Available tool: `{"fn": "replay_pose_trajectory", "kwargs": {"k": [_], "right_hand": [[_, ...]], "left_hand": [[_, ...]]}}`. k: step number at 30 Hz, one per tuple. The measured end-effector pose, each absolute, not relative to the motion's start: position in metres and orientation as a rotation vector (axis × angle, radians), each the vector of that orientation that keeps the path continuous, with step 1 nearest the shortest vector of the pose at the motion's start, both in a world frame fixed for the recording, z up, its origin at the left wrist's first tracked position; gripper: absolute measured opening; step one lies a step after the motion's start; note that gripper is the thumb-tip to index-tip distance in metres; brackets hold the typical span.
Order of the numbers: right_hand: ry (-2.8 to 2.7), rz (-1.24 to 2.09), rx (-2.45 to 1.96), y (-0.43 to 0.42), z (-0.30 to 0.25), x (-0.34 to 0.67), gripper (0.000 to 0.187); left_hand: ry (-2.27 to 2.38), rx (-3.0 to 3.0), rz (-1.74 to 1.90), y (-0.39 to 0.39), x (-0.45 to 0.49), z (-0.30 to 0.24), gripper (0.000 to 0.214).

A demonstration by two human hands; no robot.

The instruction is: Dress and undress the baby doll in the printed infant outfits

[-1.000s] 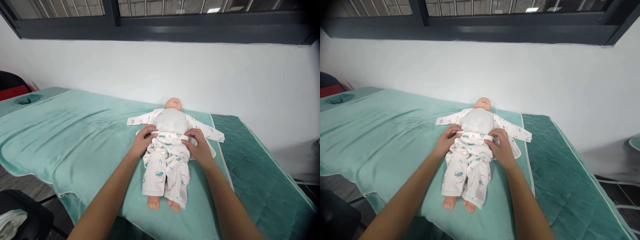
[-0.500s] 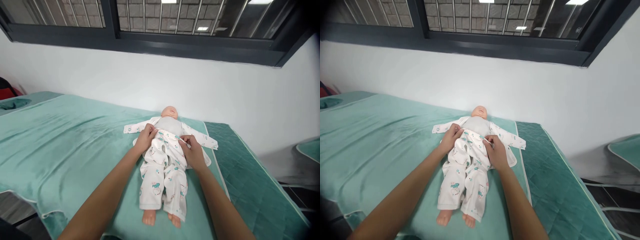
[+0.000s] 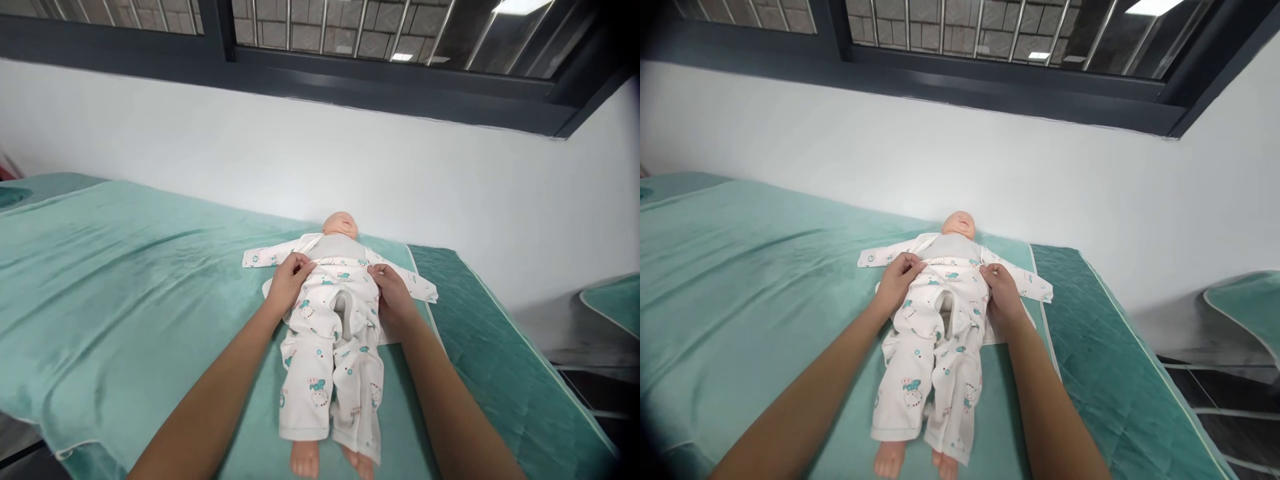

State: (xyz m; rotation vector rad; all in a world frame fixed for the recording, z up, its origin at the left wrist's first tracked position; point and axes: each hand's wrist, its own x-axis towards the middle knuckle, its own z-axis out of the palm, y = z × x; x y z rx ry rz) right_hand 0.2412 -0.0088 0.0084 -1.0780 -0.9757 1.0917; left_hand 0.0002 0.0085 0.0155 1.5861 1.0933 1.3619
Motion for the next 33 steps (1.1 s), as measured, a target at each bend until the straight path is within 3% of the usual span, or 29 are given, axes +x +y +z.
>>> {"fn": "replay_pose_trajectory", "kwargs": {"k": [8, 13, 17, 26, 33], "right_hand": [[-0.965, 1.008, -1.131, -0.015, -0.002, 0.24, 0.033], [-1.257, 0.725, -1.248, -0.021, 0.004, 0.243, 0.027], [-1.426, 0.493, -1.295, -0.021, 0.008, 0.246, 0.019], [-1.312, 0.55, -1.454, -0.001, 0.006, 0.239, 0.028], [-1.119, 0.756, -1.406, 0.008, 0.0, 0.235, 0.038]], "left_hand": [[1.062, 1.668, 1.191, 0.007, -0.016, 0.021, 0.017], [0.996, 1.698, 1.1, 0.011, -0.024, 0.021, 0.014], [0.977, 1.822, 1.227, 0.013, -0.022, 0.017, 0.01], [1.301, 1.737, 1.26, 0.03, -0.009, 0.021, 0.019], [1.283, 1.632, 1.268, 0.04, 0.003, 0.017, 0.019]]}}
